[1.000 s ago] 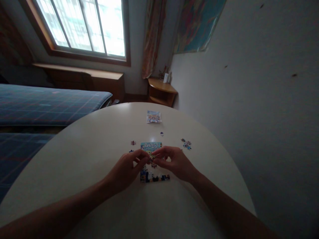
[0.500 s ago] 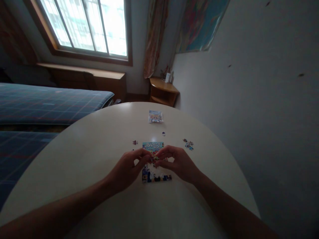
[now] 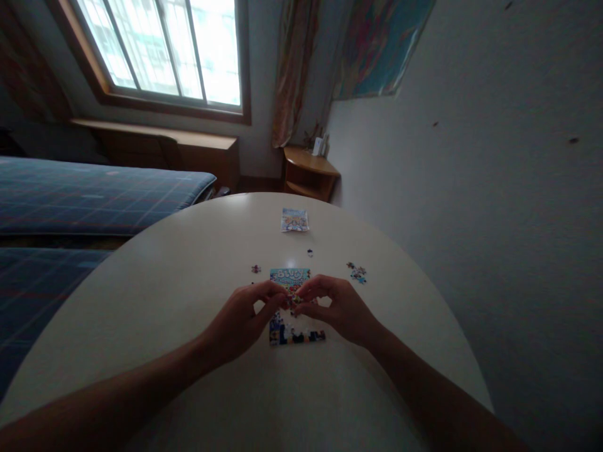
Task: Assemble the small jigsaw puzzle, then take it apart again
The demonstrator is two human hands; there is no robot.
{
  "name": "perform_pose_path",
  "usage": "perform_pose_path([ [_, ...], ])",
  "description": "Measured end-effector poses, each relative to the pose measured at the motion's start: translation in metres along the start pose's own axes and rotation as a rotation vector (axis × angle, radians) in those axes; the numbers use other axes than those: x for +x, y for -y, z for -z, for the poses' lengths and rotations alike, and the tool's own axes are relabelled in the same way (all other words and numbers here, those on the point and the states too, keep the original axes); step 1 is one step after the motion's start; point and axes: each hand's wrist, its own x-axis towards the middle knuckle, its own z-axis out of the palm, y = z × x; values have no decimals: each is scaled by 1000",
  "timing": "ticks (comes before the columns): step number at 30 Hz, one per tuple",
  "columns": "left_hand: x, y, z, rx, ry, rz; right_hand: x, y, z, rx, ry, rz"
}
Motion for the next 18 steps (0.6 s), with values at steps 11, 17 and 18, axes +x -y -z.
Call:
perform_pose_path([
  [11,1,2,-2,28,3,-18,0,3,2,-152,-10,71],
  [17,0,0,-4,44,8,-10,0,1,-4,-118,-15,68],
  [18,0,0,-4,53,10,-8,1,1,-5,-128,-14,65],
])
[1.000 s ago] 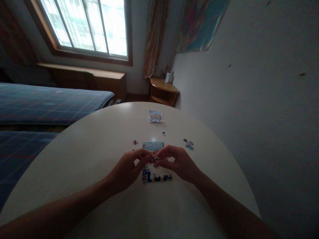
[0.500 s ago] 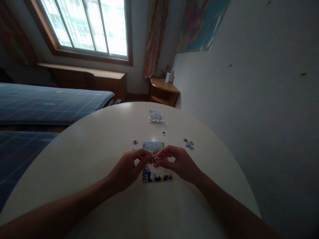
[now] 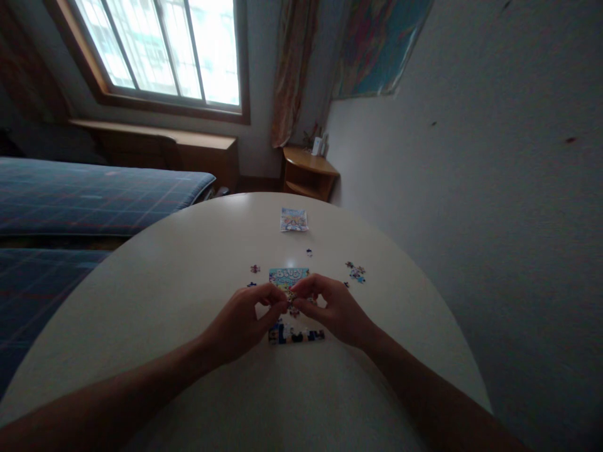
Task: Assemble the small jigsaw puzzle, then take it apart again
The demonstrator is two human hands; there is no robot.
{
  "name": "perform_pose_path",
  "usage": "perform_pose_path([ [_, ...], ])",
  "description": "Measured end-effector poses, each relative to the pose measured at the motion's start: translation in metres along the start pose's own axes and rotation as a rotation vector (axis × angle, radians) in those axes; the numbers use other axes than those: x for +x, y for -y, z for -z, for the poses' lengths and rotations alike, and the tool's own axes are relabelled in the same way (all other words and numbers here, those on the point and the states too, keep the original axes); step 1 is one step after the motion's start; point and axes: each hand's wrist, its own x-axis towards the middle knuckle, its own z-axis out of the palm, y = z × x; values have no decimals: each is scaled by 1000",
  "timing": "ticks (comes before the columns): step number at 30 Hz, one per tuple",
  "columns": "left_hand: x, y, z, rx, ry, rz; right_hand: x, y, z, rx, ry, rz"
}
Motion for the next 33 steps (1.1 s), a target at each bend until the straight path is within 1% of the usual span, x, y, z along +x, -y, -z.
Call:
perform_pose_path([
  [3,0,2,-1,37,11,8,2,1,5,-62,-9,-9],
  [5,0,6,-1,91,12,5,3,-1,13,-86,-40,-48],
  [8,-2,11,-1,200,46,-51,6,-8,26,-77,-67,-133],
  [11,-4,16,-1,280,128,-130,8,-16,34,-108,-49,-150],
  [15,-5,18,-2,350,207,-204,7,-22,34,-154,-4,-160],
  [18,-5,18,-2,382,228,-227,6,-24,32,-155,37,-161],
  [20,-4,18,-1,404,220,-219,6,-24,31,-146,55,-153],
  [25,-1,17,3,456,166,-158,7,-25,27,-178,48,-155],
  [33,-2,22,1,524,166,-164,7,-31,26,-313,35,-126],
])
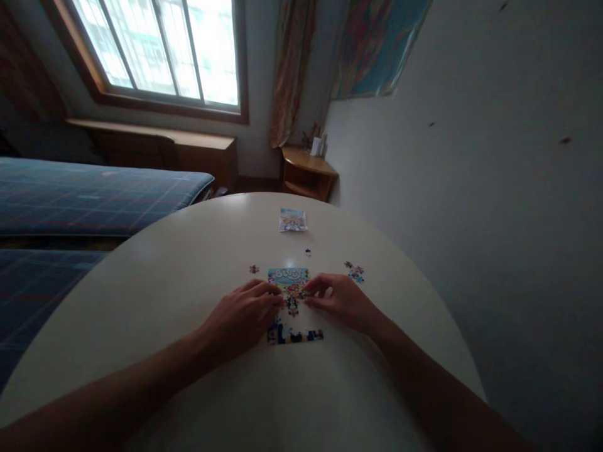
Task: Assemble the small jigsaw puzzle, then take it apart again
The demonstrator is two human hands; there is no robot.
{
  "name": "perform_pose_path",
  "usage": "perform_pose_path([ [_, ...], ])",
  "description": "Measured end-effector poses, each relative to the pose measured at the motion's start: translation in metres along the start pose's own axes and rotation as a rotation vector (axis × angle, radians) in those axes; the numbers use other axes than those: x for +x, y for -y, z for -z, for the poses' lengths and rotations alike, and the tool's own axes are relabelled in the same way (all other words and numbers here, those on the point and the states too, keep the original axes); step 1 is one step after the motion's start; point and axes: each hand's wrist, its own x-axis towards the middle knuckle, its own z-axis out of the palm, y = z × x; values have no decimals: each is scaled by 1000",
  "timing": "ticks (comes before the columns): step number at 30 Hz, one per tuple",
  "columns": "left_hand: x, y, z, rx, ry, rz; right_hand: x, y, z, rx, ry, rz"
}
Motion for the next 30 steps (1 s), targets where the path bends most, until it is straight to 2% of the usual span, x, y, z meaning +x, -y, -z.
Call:
perform_pose_path([
  [4,0,0,0,7,17,21,0,4,-2,-4,-11,18],
  [14,1,11,-4,84,-43,128,6,10,-32,-147,-209,115],
  [25,2,8,-2,87,-7,153,10,12,-44,-198,-225,105],
  [30,1,8,-3,100,-9,144,8,12,-40,-194,-211,104],
])
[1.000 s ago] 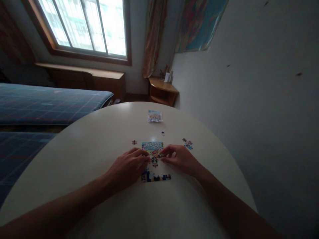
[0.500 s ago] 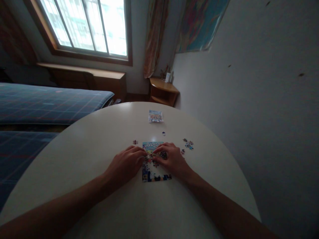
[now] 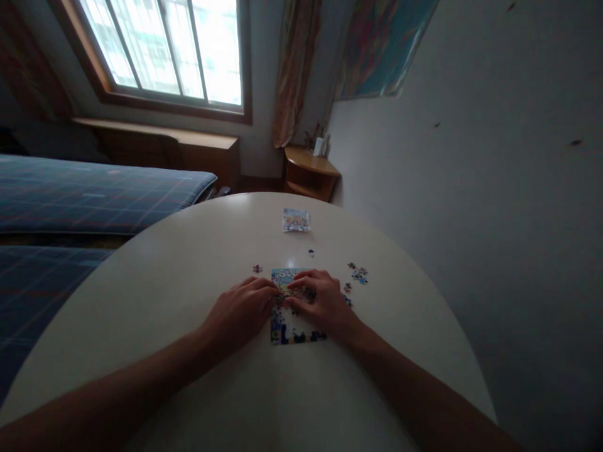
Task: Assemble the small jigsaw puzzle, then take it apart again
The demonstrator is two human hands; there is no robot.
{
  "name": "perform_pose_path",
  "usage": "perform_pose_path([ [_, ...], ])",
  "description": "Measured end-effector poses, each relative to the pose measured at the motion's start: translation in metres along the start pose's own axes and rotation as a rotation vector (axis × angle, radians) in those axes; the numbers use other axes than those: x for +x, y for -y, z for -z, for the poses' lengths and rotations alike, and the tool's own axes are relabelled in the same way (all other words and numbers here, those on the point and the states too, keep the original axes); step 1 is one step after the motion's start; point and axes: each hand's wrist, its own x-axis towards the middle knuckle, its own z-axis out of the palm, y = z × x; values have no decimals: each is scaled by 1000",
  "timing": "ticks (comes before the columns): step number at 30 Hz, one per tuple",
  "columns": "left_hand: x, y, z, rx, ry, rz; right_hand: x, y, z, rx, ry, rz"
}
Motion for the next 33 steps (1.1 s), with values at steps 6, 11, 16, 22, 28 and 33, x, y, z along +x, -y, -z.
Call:
perform_pose_path([
  [6,-2,-2,2,-8,-23,-87,-1,-3,11,-33,12,12],
  [11,-3,-6,4,37,-2,-140,-1,-6,17,-76,12,25],
  [16,-4,-11,6,67,54,-175,-1,-9,27,-123,14,33],
  [22,-4,-13,6,85,82,-217,2,-21,33,-204,15,35],
  [28,-4,-9,4,93,98,-227,14,-42,27,-355,29,-19],
  [33,-5,-7,3,109,88,-238,24,-46,17,-425,115,12],
])
